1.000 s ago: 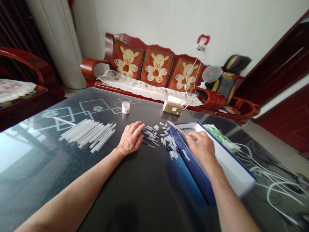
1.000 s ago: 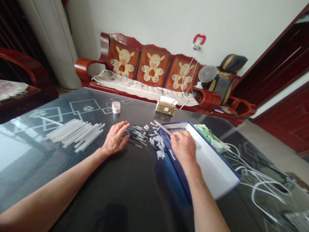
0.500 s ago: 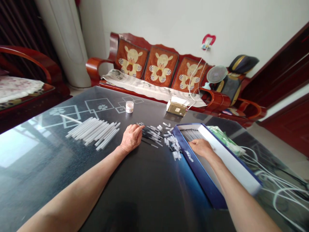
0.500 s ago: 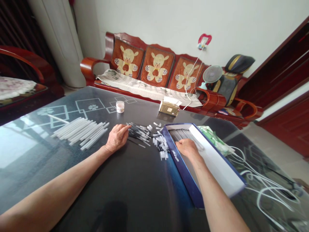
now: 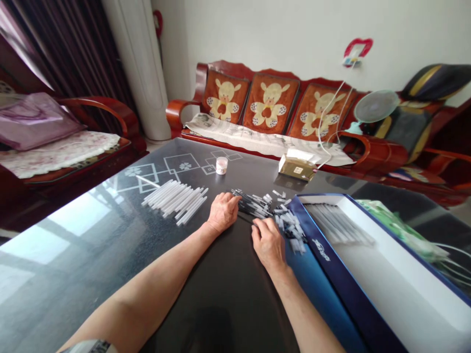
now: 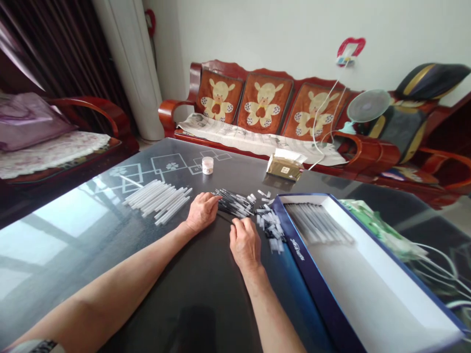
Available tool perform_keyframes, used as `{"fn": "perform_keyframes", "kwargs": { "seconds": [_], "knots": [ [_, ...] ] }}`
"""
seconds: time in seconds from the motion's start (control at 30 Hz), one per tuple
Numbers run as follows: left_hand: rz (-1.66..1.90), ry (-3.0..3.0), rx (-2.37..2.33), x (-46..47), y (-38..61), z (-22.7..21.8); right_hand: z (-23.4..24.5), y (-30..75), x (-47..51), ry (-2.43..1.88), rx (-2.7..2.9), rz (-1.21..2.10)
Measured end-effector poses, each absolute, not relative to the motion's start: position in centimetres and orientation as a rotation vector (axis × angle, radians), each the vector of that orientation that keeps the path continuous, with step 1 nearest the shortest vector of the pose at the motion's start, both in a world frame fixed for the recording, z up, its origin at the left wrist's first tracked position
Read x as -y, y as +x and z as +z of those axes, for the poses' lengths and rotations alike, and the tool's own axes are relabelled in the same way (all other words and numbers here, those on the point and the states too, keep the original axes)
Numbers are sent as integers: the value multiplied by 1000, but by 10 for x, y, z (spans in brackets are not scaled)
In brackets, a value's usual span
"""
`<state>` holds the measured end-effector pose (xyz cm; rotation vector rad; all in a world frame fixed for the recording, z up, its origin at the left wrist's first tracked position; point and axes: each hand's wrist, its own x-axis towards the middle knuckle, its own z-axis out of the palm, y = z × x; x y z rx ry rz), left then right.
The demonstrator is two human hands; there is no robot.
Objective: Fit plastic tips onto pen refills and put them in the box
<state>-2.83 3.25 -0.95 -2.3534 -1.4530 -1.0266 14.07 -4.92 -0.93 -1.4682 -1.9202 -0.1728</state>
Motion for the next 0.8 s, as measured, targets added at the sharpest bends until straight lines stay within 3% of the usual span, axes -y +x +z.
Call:
{"fn": "perform_keyframes", "kwargs": {
  "seconds": [0.33,0.7,0.8],
  "knots": [
    [-734,-2171,1931,-24,-30,-5,-13,145,46,-1475,1977,-149],
    [-758,-2222,1923,-25,-42,24,-12,145,44,-1521,1979,-105],
    [-459,-2251,2081,-32,-55,42,-13,145,44,-1536,1967,-107]
  ]
}}
